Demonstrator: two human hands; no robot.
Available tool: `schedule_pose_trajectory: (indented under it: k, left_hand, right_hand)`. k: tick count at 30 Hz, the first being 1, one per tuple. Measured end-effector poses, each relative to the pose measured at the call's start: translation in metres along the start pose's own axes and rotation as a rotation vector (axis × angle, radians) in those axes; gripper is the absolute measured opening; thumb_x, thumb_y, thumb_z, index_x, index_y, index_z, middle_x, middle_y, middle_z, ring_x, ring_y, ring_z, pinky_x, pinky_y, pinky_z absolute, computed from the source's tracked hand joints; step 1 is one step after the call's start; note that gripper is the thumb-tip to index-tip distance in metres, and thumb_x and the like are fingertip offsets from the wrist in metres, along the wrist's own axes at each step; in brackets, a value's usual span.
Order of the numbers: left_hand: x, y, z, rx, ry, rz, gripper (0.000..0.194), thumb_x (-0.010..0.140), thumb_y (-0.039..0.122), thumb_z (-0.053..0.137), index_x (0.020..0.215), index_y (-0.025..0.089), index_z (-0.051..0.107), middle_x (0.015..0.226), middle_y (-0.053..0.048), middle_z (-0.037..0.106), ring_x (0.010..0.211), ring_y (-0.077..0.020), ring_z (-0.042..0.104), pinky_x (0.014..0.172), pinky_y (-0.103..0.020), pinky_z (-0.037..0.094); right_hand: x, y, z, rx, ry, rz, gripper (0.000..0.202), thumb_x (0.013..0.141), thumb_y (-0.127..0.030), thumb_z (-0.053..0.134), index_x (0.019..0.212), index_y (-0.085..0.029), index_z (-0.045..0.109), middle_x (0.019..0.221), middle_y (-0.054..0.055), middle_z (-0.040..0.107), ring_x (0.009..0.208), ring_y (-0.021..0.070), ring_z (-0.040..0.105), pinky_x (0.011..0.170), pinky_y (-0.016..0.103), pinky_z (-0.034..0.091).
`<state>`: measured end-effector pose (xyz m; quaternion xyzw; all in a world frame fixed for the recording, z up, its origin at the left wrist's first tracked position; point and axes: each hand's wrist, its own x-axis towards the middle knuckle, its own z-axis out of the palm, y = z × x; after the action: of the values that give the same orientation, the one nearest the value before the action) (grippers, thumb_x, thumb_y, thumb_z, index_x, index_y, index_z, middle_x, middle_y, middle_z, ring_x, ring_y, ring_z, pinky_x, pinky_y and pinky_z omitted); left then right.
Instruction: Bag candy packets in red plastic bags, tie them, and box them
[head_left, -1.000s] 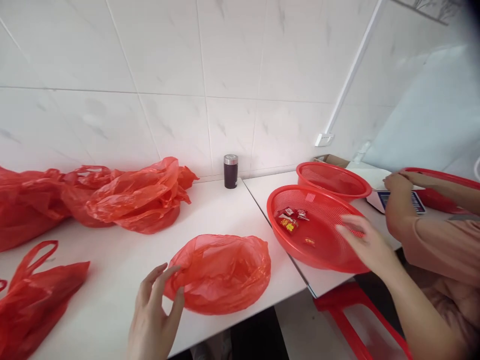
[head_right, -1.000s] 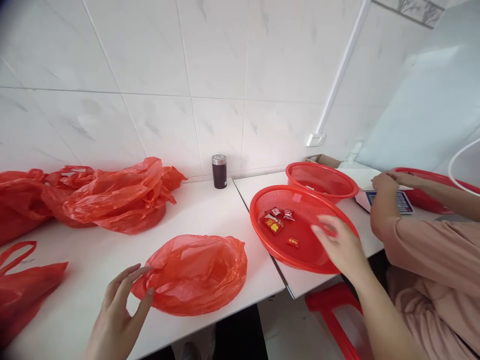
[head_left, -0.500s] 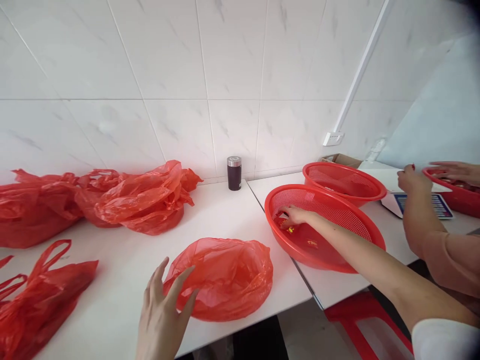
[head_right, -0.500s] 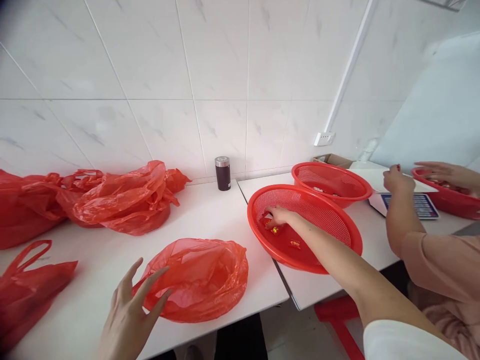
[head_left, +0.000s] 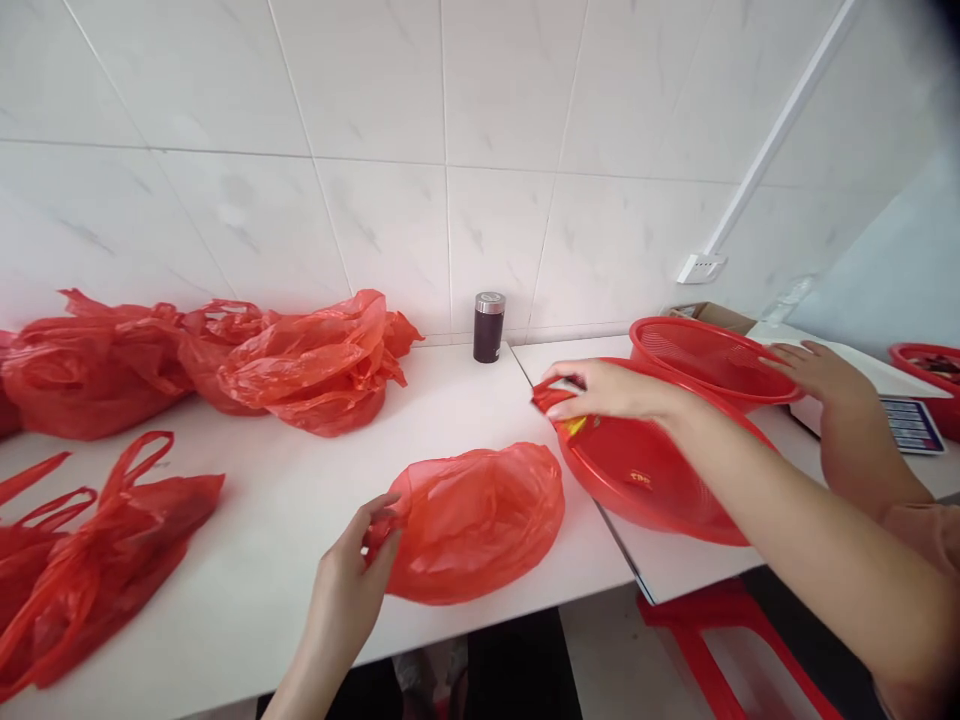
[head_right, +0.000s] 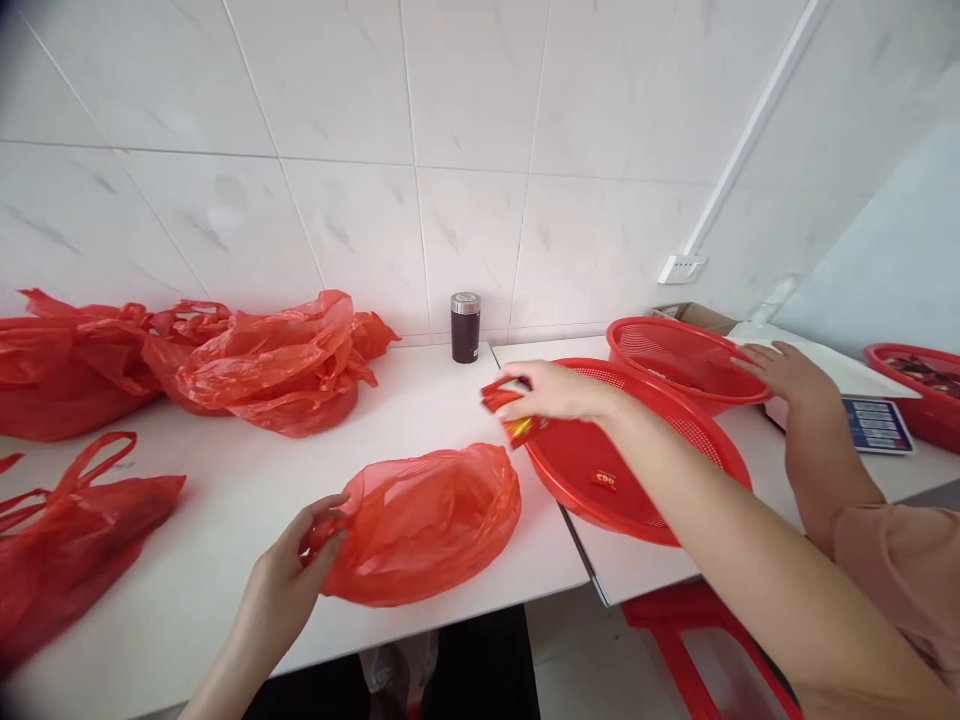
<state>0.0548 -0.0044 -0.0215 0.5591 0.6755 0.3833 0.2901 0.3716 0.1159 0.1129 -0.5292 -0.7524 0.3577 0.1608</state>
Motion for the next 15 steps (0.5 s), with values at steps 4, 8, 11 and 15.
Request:
schedule_pose_trajectory:
  k: [4,8,11,15]
  left_hand:
    - [-0.005,0.016,0.001,-0.384,-0.068,-0.143,0.028,0.081,0.047,0.056,0.092,0.022,0.061,0.059,0.003,0.051,0.053,-0.014,0.05,0.05,-0.022,0.041]
    - [-0.012,0.022,-0.002,-0.619,-0.118,-0.144,0.033,0.08,0.052,0.058,0.074,0.02,0.055,0.067,0.002,0.049,0.056,-0.0118,0.045,0.051,-0.023,0.043]
    - [-0.017,0.022,-0.007,-0.606,-0.109,-0.136,0.034,0.08,0.053,0.057,0.077,0.019,0.06,0.08,0.0,0.054,0.059,-0.0116,0.045,0.057,-0.025,0.044]
    - [-0.022,0.02,-0.014,-0.502,-0.122,-0.056,0.036,0.084,0.052,0.053,0.071,0.019,0.059,0.071,0.001,0.051,0.063,-0.0132,0.044,0.065,-0.025,0.04]
  right_hand:
    - [0.009,-0.026,0.086,-0.099,-0.354,-0.223,0.042,0.07,-0.045,0.073,0.107,-0.026,0.067,0.091,0.0,0.064,0.077,0.016,0.06,0.065,0.026,0.047]
    - [0.025,-0.012,0.15,-0.33,-0.159,-0.205,0.04,0.079,-0.038,0.066,0.117,-0.026,0.064,0.106,0.008,0.061,0.092,0.0238,0.06,0.075,0.035,0.047]
    - [0.026,-0.008,0.148,-0.302,-0.031,-0.226,0.038,0.087,-0.031,0.057,0.124,-0.027,0.059,0.117,0.009,0.061,0.104,0.0253,0.059,0.083,0.037,0.046]
    - [0.004,-0.005,0.091,-0.142,0.115,-0.274,0.022,0.091,-0.036,0.05,0.105,-0.026,0.064,0.099,0.002,0.068,0.089,0.0176,0.064,0.078,0.031,0.048]
